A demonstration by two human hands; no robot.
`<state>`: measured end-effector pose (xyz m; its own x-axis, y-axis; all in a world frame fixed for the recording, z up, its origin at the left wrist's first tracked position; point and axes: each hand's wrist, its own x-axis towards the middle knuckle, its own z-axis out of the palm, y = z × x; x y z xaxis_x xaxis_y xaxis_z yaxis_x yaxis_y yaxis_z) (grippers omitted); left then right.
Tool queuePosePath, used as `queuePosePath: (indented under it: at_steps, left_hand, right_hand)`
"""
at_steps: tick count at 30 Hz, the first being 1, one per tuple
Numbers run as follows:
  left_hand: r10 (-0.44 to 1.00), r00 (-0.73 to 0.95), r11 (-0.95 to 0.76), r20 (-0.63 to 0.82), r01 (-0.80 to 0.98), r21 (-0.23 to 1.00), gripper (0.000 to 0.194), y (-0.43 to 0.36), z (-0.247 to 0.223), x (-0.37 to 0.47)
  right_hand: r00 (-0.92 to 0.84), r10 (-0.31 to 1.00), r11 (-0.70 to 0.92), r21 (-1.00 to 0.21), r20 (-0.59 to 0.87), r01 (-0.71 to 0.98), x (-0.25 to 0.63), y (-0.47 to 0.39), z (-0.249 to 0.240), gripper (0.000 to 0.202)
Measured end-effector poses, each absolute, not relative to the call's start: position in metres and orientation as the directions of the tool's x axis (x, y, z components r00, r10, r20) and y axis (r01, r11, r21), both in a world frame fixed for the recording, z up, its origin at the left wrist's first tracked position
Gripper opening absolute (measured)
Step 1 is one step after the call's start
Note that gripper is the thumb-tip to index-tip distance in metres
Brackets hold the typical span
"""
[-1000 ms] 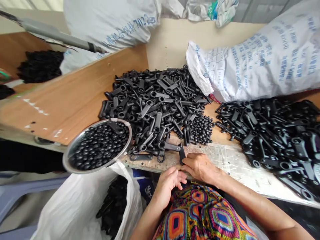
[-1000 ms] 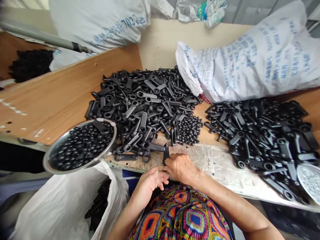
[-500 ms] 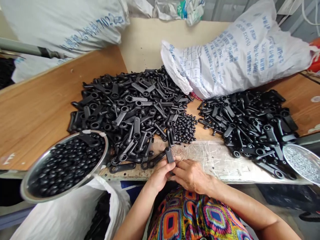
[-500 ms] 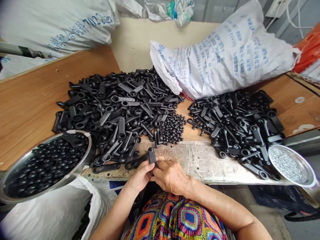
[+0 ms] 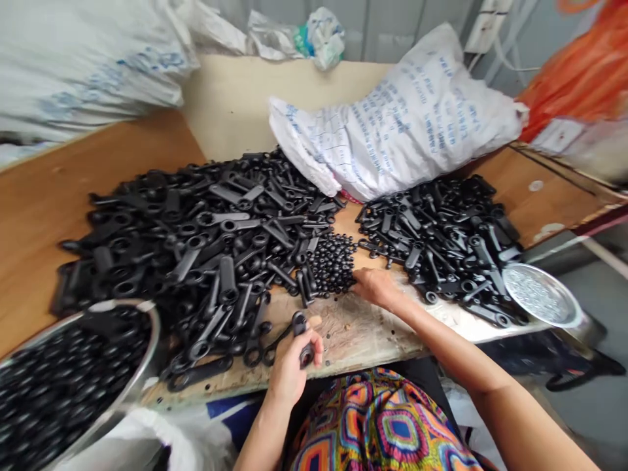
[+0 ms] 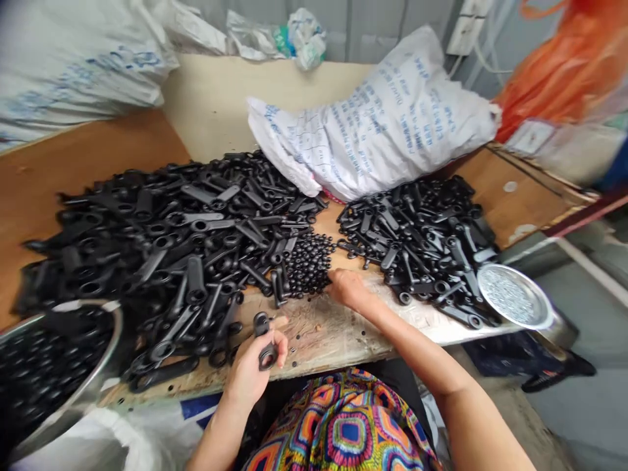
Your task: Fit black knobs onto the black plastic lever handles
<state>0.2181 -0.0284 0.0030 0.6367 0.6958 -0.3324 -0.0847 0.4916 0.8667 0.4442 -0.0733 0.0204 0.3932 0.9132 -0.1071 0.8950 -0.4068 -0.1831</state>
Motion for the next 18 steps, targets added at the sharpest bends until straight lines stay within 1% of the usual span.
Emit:
queuePosePath:
  at_steps: [2, 4, 9, 12, 13, 14, 15, 16, 17, 18]
  left_hand:
    - [0.71, 0.624, 0.458, -0.327, -0.056, 0.887, 0.028, -0.03, 0.004, 0.22]
    - [0.705, 0.633, 0.435, -0.32, -0.03, 0.9, 0.026, -0.03, 0.006, 0.222]
    - [0.551, 0.782, 0.371, -0.292, 0.085, 0.925, 0.02, -0.03, 0.011, 0.229]
    - [0.5, 0.816, 0.376, -0.292, 0.1, 0.921, 0.025, -0.03, 0.014, 0.238]
    - [0.482, 0.821, 0.397, -0.306, 0.107, 0.912, 0.03, -0.031, 0.016, 0.242]
    - [0.466, 0.826, 0.416, -0.319, 0.114, 0.902, 0.034, -0.033, 0.018, 0.247]
    - [0.455, 0.83, 0.428, -0.322, 0.113, 0.897, 0.037, -0.036, 0.02, 0.251]
    - [0.452, 0.835, 0.432, -0.315, 0.104, 0.896, 0.037, -0.039, 0.022, 0.256]
    - [0.451, 0.841, 0.429, -0.3, 0.09, 0.899, 0.034, -0.042, 0.024, 0.261]
    - [0.45, 0.848, 0.422, -0.28, 0.075, 0.904, 0.028, -0.045, 0.025, 0.266]
  right_hand:
    - [0.404, 0.906, -0.421, -0.18, -0.127, 0.889, 0.443, -0.067, 0.02, 0.018]
    - [0.412, 0.901, -0.433, -0.196, -0.138, 0.88, 0.444, -0.065, 0.02, 0.019]
    - [0.434, 0.894, -0.447, -0.291, -0.112, 0.846, 0.453, -0.083, 0.028, 0.02]
    - [0.419, 0.906, -0.409, -0.381, -0.061, 0.829, 0.454, -0.105, 0.034, 0.02]
    - [0.406, 0.913, -0.385, -0.424, -0.044, 0.82, 0.453, -0.112, 0.036, 0.021]
    - [0.393, 0.919, -0.353, -0.502, -0.028, 0.79, 0.451, -0.119, 0.036, 0.022]
    - [0.385, 0.923, -0.312, -0.614, -0.014, 0.725, 0.448, -0.125, 0.037, 0.024]
    - [0.384, 0.923, -0.258, -0.744, -0.003, 0.616, 0.445, -0.131, 0.037, 0.024]
    - [0.389, 0.921, -0.191, -0.864, 0.006, 0.466, 0.441, -0.136, 0.037, 0.024]
    - [0.402, 0.916, -0.118, -0.949, 0.01, 0.292, 0.437, -0.141, 0.038, 0.024]
